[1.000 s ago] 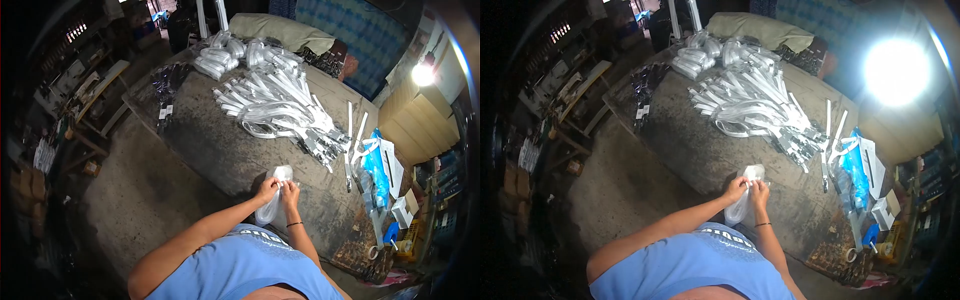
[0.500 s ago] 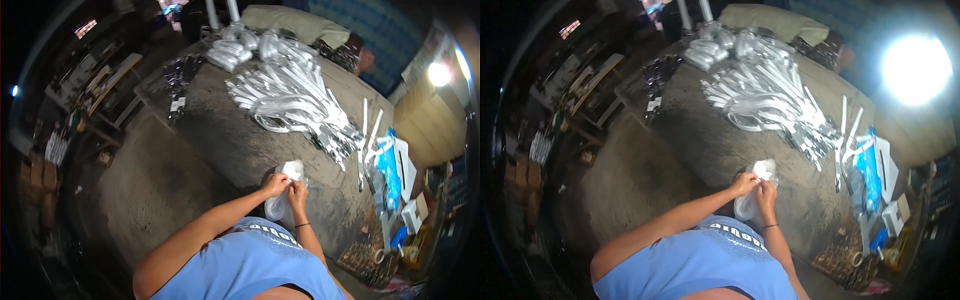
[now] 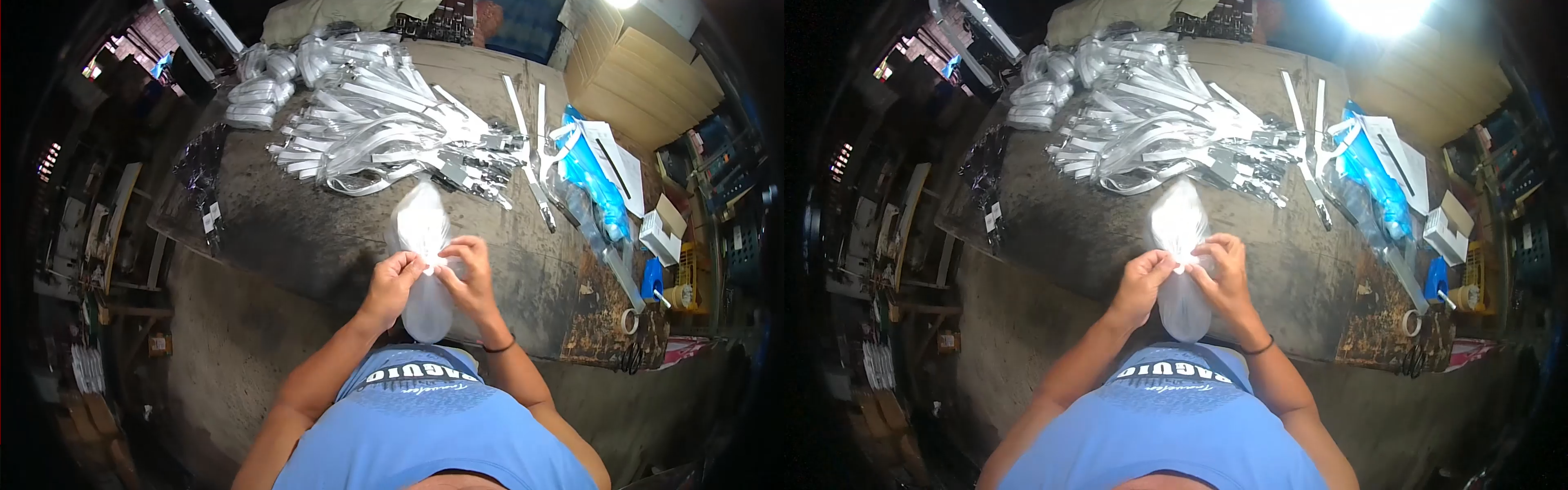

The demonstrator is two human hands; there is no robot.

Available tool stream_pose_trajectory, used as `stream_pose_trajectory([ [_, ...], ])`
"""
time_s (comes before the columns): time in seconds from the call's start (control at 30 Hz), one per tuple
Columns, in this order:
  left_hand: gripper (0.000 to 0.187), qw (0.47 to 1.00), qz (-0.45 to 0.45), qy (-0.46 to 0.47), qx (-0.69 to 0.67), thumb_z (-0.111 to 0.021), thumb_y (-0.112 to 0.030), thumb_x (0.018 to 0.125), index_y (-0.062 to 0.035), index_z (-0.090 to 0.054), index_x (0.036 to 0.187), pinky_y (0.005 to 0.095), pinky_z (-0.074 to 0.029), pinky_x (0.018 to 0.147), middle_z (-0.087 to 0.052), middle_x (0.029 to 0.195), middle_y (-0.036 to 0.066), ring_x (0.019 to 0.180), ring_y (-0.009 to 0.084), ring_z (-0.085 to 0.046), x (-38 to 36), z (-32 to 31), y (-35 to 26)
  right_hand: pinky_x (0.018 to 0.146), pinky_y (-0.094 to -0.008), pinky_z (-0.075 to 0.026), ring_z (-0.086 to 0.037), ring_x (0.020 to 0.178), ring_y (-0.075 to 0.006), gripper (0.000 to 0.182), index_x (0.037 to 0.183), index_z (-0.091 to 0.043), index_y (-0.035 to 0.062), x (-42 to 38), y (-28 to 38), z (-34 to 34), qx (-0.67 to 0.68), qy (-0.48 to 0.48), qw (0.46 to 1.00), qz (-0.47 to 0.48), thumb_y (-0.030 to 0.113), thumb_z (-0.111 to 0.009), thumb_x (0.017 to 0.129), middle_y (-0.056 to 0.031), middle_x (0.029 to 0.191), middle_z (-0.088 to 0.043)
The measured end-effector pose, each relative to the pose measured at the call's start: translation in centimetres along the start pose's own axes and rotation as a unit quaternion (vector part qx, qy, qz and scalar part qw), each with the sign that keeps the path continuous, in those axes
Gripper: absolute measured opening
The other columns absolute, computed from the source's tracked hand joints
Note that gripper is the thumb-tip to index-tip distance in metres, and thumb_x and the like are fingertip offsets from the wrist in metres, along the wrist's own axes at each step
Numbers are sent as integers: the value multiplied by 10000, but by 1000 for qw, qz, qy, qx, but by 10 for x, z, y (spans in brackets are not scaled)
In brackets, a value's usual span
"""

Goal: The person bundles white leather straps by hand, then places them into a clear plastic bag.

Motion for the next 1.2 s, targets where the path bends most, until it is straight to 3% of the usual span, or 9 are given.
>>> stream_pose_trajectory([
  [0.1, 132, 994, -39, 40, 91, -549, -124, 915, -3, -596, 939, 207, -432, 653, -607, 851, 25, 749, 54, -527, -46, -38, -94, 953, -452, -366, -453, 1099, -334, 253, 872, -637, 98, 13, 74, 47, 16, -80, 990, 114, 144, -757, 654, -108, 1059, -498],
  [0.17, 133, 979, -132, 63, 144, -575, -127, 894, 3, -602, 893, 224, -439, 603, -610, 781, 41, 683, 76, -548, -79, -58, -143, 960, -481, -370, -447, 1107, -347, 256, 849, -627, 115, 13, 124, 81, 13, -90, 979, 181, 186, -768, 648, -105, 1059, -496],
  [0.2, 110, 957, -178, 161, 163, -568, -68, 890, 12, -590, 962, 272, -468, 681, -610, 843, 110, 785, 144, -585, -92, -56, -164, 968, -494, -372, -441, 1121, -352, 255, 837, -621, 122, 11, 148, 98, 15, -85, 973, 215, 209, -770, 649, -106, 1060, -497],
  [0.23, 99, 946, -255, 174, 103, -588, -68, 875, 7, -606, 937, 285, -465, 669, -611, 854, 121, 757, 194, -594, -103, -60, -166, 970, -495, -370, -436, 1126, -353, 266, 849, -615, 121, 13, 167, 111, 16, -78, 962, 260, 220, -765, 653, -110, 1070, -490],
  [0.37, 72, 889, -384, 210, 133, -681, -40, 738, -28, -647, 800, 265, -404, 548, -607, 816, 78, 631, 192, -521, -113, -71, -182, 977, -496, -362, -417, 1149, -357, 316, 898, -589, 120, 17, 203, 121, 49, -68, 920, 383, 264, -748, 666, -127, 1108, -462],
  [0.7, 110, 815, -575, 25, 72, -668, -40, 615, -54, -622, 714, 269, -341, 485, -567, 750, 26, 586, 169, -450, -112, -50, -188, 994, -499, -343, -369, 1206, -368, 448, 1021, -524, 116, 37, 220, 78, 88, -47, 898, 429, 373, -705, 701, -171, 1204, -392],
  [0.87, 132, 662, -726, -180, 51, -662, -41, 553, -66, -609, 671, 271, -310, 454, -547, 717, 0, 563, 157, -415, -79, -35, -185, 1003, -501, -333, -345, 1235, -373, 517, 1083, -492, 114, 51, 217, 40, 91, -27, 913, 397, 427, -683, 718, -193, 1252, -357],
  [0.97, 132, 567, -803, -165, 80, -626, -48, 530, -76, -585, 652, 272, -287, 458, -510, 700, -22, 576, 149, -384, -53, 11, -191, 1009, -502, -327, -330, 1252, -376, 559, 1120, -473, 113, 66, 219, 2, 88, -23, 919, 383, 460, -670, 728, -206, 1280, -336],
  [1.2, 154, 689, -702, -50, 173, -586, -53, 686, -51, -590, 840, 292, -336, 610, -480, 818, 1, 732, 172, -394, -17, 161, -229, 1021, -504, -314, -297, 1292, -384, 657, 1206, -428, 111, 140, 217, -146, 50, -55, 944, 320, 537, -639, 752, -236, 1347, -287],
])
Point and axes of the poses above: each hand's wrist, its own x-axis towards the middle knuckle, its own z-axis out of the back of the hand, y = z × x, the point moved 1 cm from there along x, towards the middle knuckle
